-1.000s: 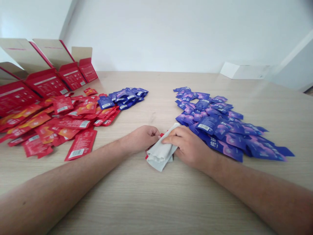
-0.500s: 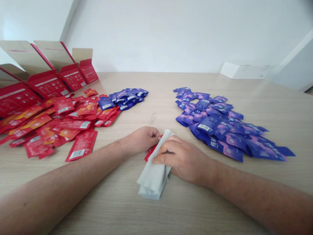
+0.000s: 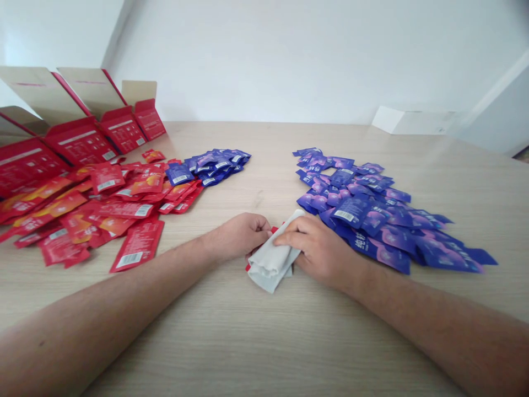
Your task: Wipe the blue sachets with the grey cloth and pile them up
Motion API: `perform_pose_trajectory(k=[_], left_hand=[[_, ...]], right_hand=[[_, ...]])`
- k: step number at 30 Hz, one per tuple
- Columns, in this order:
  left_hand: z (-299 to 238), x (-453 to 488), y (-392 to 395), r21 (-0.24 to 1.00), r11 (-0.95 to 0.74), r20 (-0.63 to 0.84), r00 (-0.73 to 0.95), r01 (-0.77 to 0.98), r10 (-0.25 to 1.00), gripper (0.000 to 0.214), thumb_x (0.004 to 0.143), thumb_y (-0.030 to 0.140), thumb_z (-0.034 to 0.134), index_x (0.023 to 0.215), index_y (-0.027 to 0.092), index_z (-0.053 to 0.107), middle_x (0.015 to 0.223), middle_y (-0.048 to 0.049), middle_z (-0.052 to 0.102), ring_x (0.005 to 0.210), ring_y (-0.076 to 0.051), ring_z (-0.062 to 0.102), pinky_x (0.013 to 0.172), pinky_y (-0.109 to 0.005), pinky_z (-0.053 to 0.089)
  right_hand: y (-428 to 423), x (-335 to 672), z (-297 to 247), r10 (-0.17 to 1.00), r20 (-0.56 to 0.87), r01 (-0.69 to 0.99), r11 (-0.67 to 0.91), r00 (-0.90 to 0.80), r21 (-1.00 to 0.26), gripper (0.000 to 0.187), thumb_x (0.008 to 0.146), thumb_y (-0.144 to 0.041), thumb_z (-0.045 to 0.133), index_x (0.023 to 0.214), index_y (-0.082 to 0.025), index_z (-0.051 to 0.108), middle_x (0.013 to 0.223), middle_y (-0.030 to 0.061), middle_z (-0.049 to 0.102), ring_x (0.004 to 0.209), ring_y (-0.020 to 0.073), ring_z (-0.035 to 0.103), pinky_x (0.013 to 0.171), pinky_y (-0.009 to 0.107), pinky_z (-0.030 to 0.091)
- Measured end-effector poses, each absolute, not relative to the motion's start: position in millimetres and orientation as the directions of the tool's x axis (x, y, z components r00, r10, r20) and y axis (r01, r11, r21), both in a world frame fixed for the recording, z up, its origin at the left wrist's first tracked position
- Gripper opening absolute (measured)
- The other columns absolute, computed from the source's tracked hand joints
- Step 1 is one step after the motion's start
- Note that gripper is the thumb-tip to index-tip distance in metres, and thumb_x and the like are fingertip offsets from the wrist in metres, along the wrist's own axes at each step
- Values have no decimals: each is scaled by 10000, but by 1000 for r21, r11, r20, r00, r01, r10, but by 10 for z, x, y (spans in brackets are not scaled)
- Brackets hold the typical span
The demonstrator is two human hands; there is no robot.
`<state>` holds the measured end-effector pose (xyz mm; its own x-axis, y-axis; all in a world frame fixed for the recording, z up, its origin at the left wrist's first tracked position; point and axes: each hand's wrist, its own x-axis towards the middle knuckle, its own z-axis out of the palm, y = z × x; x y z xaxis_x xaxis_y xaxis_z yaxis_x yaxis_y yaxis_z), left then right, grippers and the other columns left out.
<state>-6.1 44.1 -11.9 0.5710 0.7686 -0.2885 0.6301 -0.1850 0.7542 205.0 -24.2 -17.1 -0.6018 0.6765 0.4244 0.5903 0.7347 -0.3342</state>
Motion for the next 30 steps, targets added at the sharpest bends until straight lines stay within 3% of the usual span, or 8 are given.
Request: perform_pose_trajectory(k=[5, 9, 11, 15, 19, 21, 25, 30], left_hand=[[-124, -64, 450, 749, -224, -256, 585, 623, 769, 255, 865, 406, 512, 809, 188, 631, 614, 20, 616, 505, -103, 544, 463, -198, 369], [-116, -53, 439, 771, -160, -297, 569, 617, 767, 220, 857, 381, 515, 802, 191, 612, 565, 34, 579, 461, -104, 527, 440, -203, 357], [-110, -50, 434, 767, -166, -297, 571, 620, 765, 227, 857, 386, 516, 801, 192, 620, 566, 33, 584, 467, -105, 530, 443, -205, 357], [-115, -48, 437, 754, -208, -258, 572, 623, 779, 238, 850, 396, 528, 797, 192, 637, 594, 28, 609, 486, -99, 525, 457, -205, 355], [-123, -43, 435, 777, -143, -303, 563, 613, 769, 213, 851, 378, 520, 785, 193, 601, 559, 35, 578, 455, -104, 521, 443, -209, 360], [-120, -46, 435, 773, -151, -302, 566, 616, 767, 215, 849, 380, 526, 786, 191, 607, 564, 33, 581, 460, -105, 522, 440, -209, 354], [-121, -55, 441, 761, -210, -250, 576, 614, 778, 216, 841, 377, 541, 787, 190, 635, 589, 32, 601, 486, -95, 510, 454, -203, 344], [-135, -51, 436, 785, -131, -312, 570, 605, 760, 195, 849, 372, 528, 792, 199, 597, 553, 41, 574, 449, -105, 520, 437, -208, 361]], right_hand=[[-276, 2013, -172, 505, 414, 418, 862, -757, -288, 259, 920, -130, 591, 1126, -232, 711, 1056, 61, 673, 1014, 222, 564, 936, 386, 471], [-234, 2053, -187, 671, 427, 587, 740, -607, -328, 377, 824, -16, 618, 1132, -214, 708, 1060, 71, 662, 1021, 236, 561, 945, 419, 458], [-248, 2049, -183, 643, 424, 555, 765, -637, -326, 380, 811, -24, 638, 1131, -215, 710, 1057, 68, 662, 1018, 239, 560, 937, 409, 465], [-276, 2020, -170, 501, 419, 406, 864, -757, -298, 238, 916, -142, 610, 1108, -233, 718, 1047, 58, 674, 1012, 218, 568, 952, 381, 469], [-239, 2048, -172, 655, 433, 570, 754, -619, -326, 335, 842, -55, 641, 1122, -224, 714, 1044, 69, 664, 1015, 229, 575, 933, 407, 471], [-256, 2037, -169, 643, 413, 559, 766, -645, -318, 350, 831, -52, 649, 1133, -218, 710, 1052, 67, 661, 1017, 233, 564, 927, 404, 471], [-288, 2008, -175, 497, 429, 415, 867, -754, -275, 228, 919, -155, 617, 1107, -238, 717, 1042, 58, 669, 996, 210, 567, 920, 374, 477], [-220, 2082, -195, 646, 434, 566, 762, -628, -315, 376, 807, -31, 652, 1126, -221, 714, 1050, 69, 660, 1011, 234, 575, 931, 413, 473]])
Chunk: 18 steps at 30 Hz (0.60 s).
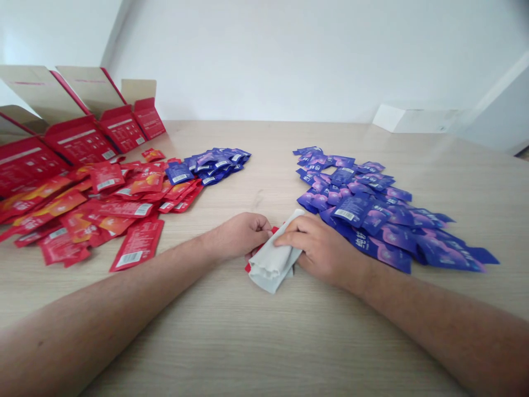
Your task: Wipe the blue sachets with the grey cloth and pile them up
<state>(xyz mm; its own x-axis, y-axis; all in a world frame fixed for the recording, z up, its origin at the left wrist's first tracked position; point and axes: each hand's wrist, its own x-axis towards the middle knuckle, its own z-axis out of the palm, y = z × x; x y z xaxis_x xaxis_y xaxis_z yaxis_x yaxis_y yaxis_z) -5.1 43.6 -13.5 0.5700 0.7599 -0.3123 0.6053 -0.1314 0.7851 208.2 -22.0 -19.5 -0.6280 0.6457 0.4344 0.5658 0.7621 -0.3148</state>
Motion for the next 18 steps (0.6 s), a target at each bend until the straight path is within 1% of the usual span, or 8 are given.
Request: perform_pose_trajectory(k=[2, 5, 6, 10, 11, 15, 16, 18], left_hand=[[-141, -53, 441, 779, -166, -286, 578, 605, 764, 206, 850, 380, 529, 790, 199, 606, 566, 39, 577, 462, -105, 521, 443, -209, 365], [-149, -58, 453, 765, -227, -235, 590, 603, 772, 218, 851, 384, 534, 787, 196, 624, 597, 34, 595, 490, -98, 520, 459, -204, 365], [-149, -59, 454, 767, -226, -236, 592, 601, 771, 214, 851, 379, 532, 787, 196, 623, 597, 33, 596, 489, -98, 520, 458, -204, 364], [-132, -57, 438, 780, -158, -296, 580, 606, 759, 205, 859, 370, 509, 788, 197, 593, 567, 37, 575, 458, -107, 522, 437, -211, 365], [-127, -57, 433, 776, -163, -295, 578, 610, 761, 209, 860, 373, 510, 787, 197, 595, 568, 36, 576, 461, -107, 521, 437, -211, 362], [-119, -58, 433, 745, -238, -238, 581, 624, 778, 226, 851, 388, 536, 787, 193, 629, 593, 29, 597, 501, -102, 522, 457, -207, 348], [-119, -59, 435, 746, -232, -242, 578, 625, 779, 226, 851, 391, 535, 788, 194, 627, 594, 30, 598, 500, -102, 523, 459, -208, 350], [-115, -59, 434, 763, -185, -280, 573, 620, 770, 222, 855, 394, 525, 794, 198, 610, 584, 36, 589, 481, -105, 524, 455, -211, 362]], right_hand=[[-240, 2072, -183, 603, 423, 518, 798, -677, -308, 370, 821, -35, 639, 1136, -215, 711, 1054, 68, 661, 1019, 233, 565, 924, 394, 479], [-274, 2041, -161, 508, 403, 426, 860, -761, -280, 266, 904, -121, 616, 1126, -227, 716, 1043, 59, 670, 1012, 219, 564, 934, 378, 473], [-271, 2041, -158, 519, 404, 438, 854, -753, -281, 271, 901, -113, 615, 1127, -224, 715, 1045, 62, 670, 1014, 219, 564, 935, 378, 472], [-242, 2066, -167, 649, 422, 573, 759, -633, -309, 393, 803, -6, 631, 1131, -208, 710, 1049, 70, 657, 1012, 232, 564, 935, 406, 469], [-247, 2063, -169, 641, 412, 565, 767, -648, -304, 391, 811, -14, 629, 1140, -209, 708, 1056, 70, 655, 1018, 235, 559, 931, 403, 471], [-279, 2034, -172, 512, 403, 437, 858, -758, -270, 265, 914, -130, 602, 1132, -232, 711, 1056, 59, 667, 1009, 226, 556, 925, 379, 475], [-274, 2038, -173, 520, 406, 444, 854, -751, -273, 271, 908, -121, 605, 1132, -231, 710, 1058, 59, 667, 1014, 225, 556, 933, 380, 472], [-254, 2058, -172, 594, 414, 516, 805, -690, -294, 336, 854, -56, 627, 1138, -218, 707, 1058, 64, 660, 1028, 228, 553, 941, 388, 468]])
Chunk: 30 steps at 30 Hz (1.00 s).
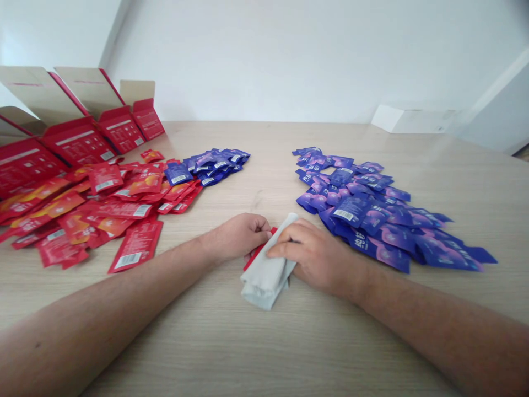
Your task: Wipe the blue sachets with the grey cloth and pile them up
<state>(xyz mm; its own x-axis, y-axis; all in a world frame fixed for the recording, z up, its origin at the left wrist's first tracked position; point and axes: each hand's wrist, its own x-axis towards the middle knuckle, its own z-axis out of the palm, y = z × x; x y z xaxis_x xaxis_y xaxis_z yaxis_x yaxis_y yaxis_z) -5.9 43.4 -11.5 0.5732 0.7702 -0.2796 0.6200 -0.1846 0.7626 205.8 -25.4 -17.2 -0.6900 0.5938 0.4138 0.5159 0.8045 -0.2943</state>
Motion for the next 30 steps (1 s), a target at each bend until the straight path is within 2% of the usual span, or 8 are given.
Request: perform_pose_trajectory(k=[3, 7, 12, 17, 22, 27, 30], left_hand=[[-95, -64, 427, 773, -157, -301, 574, 614, 762, 226, 861, 405, 519, 795, 202, 594, 574, 42, 577, 470, -107, 521, 450, -213, 371], [-82, -66, 424, 752, -221, -256, 583, 621, 771, 255, 857, 433, 537, 786, 199, 608, 593, 36, 588, 502, -106, 522, 457, -209, 361], [-94, -58, 423, 785, -148, -299, 577, 601, 760, 230, 869, 405, 508, 813, 198, 593, 588, 41, 572, 468, -108, 519, 438, -215, 380], [-79, -57, 416, 752, -223, -253, 584, 621, 771, 238, 869, 403, 518, 793, 195, 604, 582, 39, 567, 478, -100, 512, 439, -204, 376], [-96, -46, 404, 777, -147, -302, 566, 613, 767, 207, 868, 376, 509, 796, 197, 583, 572, 42, 568, 461, -108, 529, 425, -206, 383], [-88, -55, 409, 763, -212, -254, 585, 610, 770, 242, 877, 406, 518, 780, 195, 587, 574, 41, 562, 473, -95, 508, 428, -192, 367], [-97, -56, 409, 769, -186, -274, 578, 612, 769, 234, 880, 401, 508, 792, 197, 581, 574, 40, 566, 467, -102, 517, 426, -199, 375]], right_hand=[[-252, 2071, -156, 646, 401, 572, 762, -649, -303, 383, 811, -22, 647, 1138, -212, 708, 1057, 65, 653, 1025, 232, 549, 934, 396, 468], [-270, 2048, -139, 532, 395, 454, 846, -749, -278, 277, 895, -110, 622, 1130, -224, 714, 1043, 65, 660, 1021, 221, 553, 926, 372, 476], [-203, 2099, -144, 653, 418, 575, 756, -632, -312, 379, 807, -21, 645, 1132, -204, 710, 1048, 74, 652, 1023, 236, 563, 938, 407, 468], [-256, 2074, -119, 555, 394, 480, 832, -733, -278, 276, 874, -96, 639, 1112, -211, 719, 1052, 68, 666, 1026, 224, 555, 933, 370, 472], [-212, 2111, -173, 638, 423, 561, 769, -643, -307, 383, 807, -28, 650, 1140, -209, 707, 1055, 72, 653, 1033, 237, 559, 944, 408, 467], [-237, 2083, -156, 543, 409, 470, 839, -733, -272, 291, 874, -95, 630, 1126, -213, 714, 1050, 72, 660, 1025, 233, 553, 926, 384, 476], [-229, 2086, -162, 574, 425, 501, 819, -700, -280, 318, 854, -76, 641, 1132, -213, 710, 1047, 73, 659, 1024, 234, 558, 927, 390, 476]])
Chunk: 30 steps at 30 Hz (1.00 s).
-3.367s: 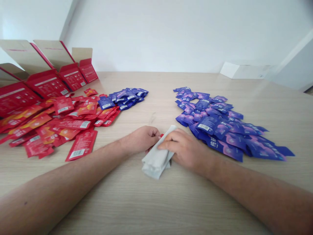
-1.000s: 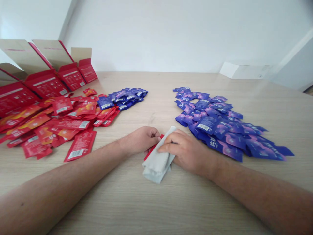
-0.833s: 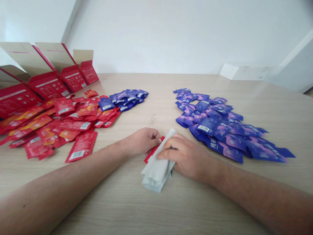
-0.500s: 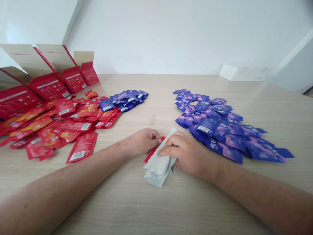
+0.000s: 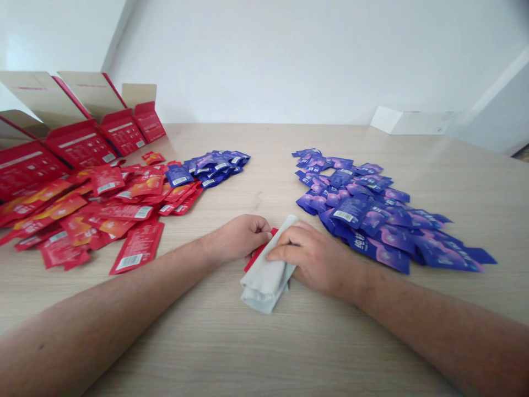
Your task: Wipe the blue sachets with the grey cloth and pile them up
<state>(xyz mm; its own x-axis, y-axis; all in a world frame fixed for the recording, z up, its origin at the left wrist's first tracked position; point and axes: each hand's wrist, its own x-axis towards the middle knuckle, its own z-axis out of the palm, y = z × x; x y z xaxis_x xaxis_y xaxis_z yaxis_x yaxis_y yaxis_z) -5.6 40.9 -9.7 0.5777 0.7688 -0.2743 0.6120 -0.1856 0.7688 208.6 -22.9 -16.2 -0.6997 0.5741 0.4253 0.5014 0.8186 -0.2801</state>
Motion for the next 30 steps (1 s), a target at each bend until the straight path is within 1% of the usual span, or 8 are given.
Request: perform_pose_trajectory(k=[3, 8, 13, 18, 23, 27, 28, 30], left_hand=[[-101, -52, 405, 781, -149, -296, 569, 607, 767, 215, 873, 393, 511, 807, 199, 578, 576, 42, 570, 457, -108, 524, 424, -208, 383], [-88, -52, 411, 762, -211, -251, 580, 612, 775, 227, 859, 397, 535, 772, 197, 595, 573, 43, 571, 472, -97, 512, 442, -204, 367], [-98, -51, 412, 775, -166, -286, 573, 610, 768, 206, 860, 382, 514, 806, 200, 595, 579, 43, 575, 472, -104, 529, 443, -208, 374], [-80, -49, 409, 753, -215, -259, 580, 622, 772, 222, 861, 389, 522, 790, 194, 600, 584, 38, 572, 480, -100, 526, 442, -201, 376], [-97, -49, 402, 782, -162, -290, 582, 601, 760, 213, 866, 382, 508, 793, 196, 580, 574, 39, 567, 457, -105, 524, 424, -207, 376], [-94, -50, 402, 762, -219, -245, 585, 609, 773, 217, 859, 385, 522, 786, 197, 600, 582, 38, 575, 475, -101, 526, 440, -203, 376], [-93, -49, 401, 762, -215, -247, 580, 611, 776, 218, 859, 388, 522, 786, 197, 599, 578, 38, 574, 472, -101, 527, 439, -204, 372], [-92, -46, 398, 770, -176, -274, 566, 614, 777, 215, 860, 388, 516, 791, 198, 589, 564, 40, 567, 456, -103, 526, 430, -206, 364]], right_hand=[[-216, 2097, -175, 634, 435, 558, 772, -640, -304, 385, 805, -28, 652, 1138, -213, 705, 1053, 72, 652, 1033, 239, 560, 934, 405, 473], [-232, 2082, -168, 541, 426, 467, 841, -725, -273, 274, 876, -97, 630, 1105, -219, 719, 1032, 69, 659, 1019, 228, 554, 915, 378, 479], [-204, 2114, -183, 652, 420, 581, 756, -631, -301, 377, 815, -23, 637, 1139, -204, 704, 1061, 73, 647, 1027, 239, 549, 937, 406, 467], [-224, 2087, -176, 553, 416, 485, 833, -722, -266, 350, 835, -62, 647, 1139, -224, 709, 1034, 66, 654, 1016, 235, 551, 904, 378, 481], [-200, 2115, -187, 638, 427, 558, 769, -641, -311, 407, 786, -17, 653, 1137, -217, 707, 1050, 66, 646, 1031, 233, 561, 933, 398, 470], [-221, 2105, -172, 561, 400, 494, 827, -724, -266, 358, 833, -59, 637, 1144, -222, 706, 1052, 70, 650, 1033, 240, 548, 918, 389, 476], [-221, 2104, -172, 557, 405, 489, 831, -725, -266, 353, 837, -65, 637, 1145, -223, 706, 1050, 71, 651, 1030, 241, 549, 919, 391, 476], [-211, 2109, -178, 594, 422, 521, 804, -685, -286, 371, 823, -49, 636, 1145, -221, 704, 1049, 73, 648, 1025, 239, 556, 926, 402, 475]])
